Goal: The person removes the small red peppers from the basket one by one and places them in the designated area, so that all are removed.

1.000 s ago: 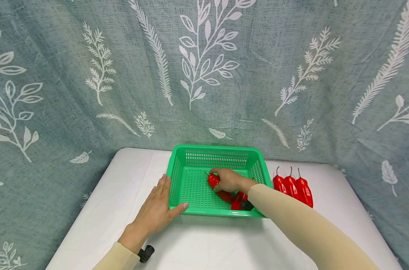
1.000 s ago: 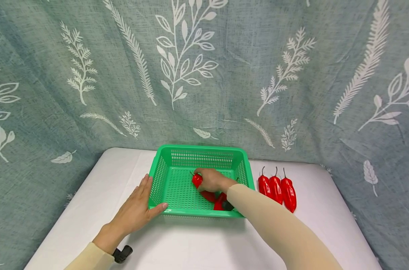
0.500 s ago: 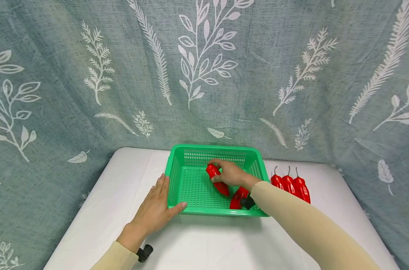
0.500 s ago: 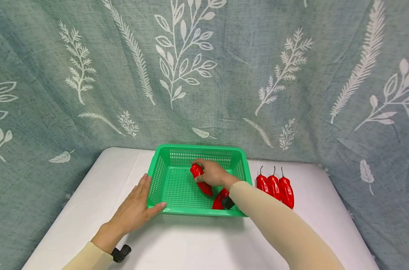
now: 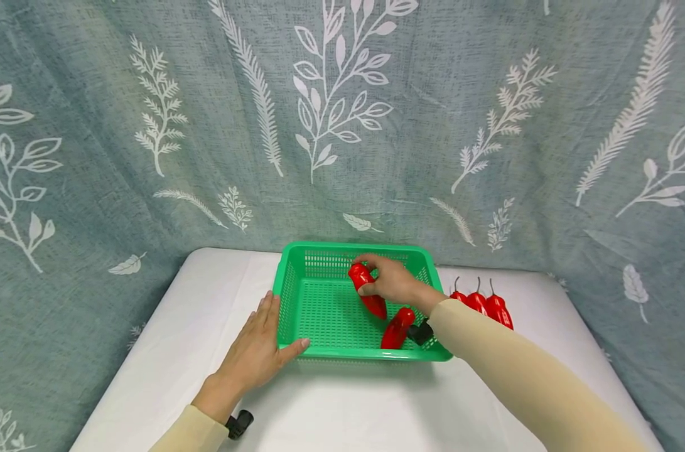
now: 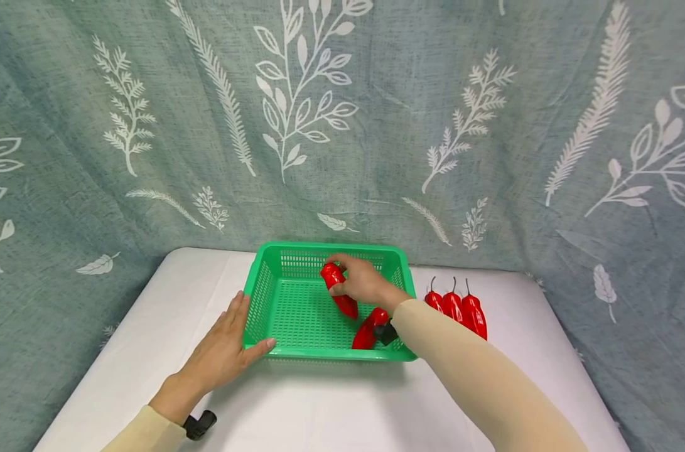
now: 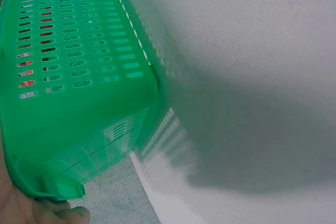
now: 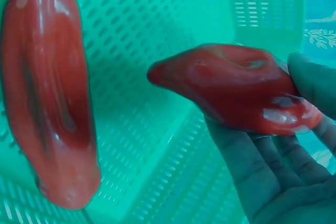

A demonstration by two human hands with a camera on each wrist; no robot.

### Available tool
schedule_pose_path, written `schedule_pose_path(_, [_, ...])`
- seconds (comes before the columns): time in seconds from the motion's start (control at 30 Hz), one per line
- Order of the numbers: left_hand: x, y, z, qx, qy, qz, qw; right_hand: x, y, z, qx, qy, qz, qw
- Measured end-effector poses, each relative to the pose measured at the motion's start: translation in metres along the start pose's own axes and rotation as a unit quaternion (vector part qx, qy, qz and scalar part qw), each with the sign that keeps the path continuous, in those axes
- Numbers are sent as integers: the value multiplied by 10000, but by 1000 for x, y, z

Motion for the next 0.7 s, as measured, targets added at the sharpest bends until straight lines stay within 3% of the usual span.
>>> schedule_pose_path(0.7, [-2, -1, 2, -145, 76, 21, 9999, -3, -32, 25, -393, 14, -278, 9988])
Point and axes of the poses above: each hand's wrist, its own z-axis away from the middle knuckle, its own y-axis out of the palm, x = y × z, the point moved 5 cm from there along -z, towards the middle knuckle, and after that the axes turned 1 degree about z, right-handed, at the moved point
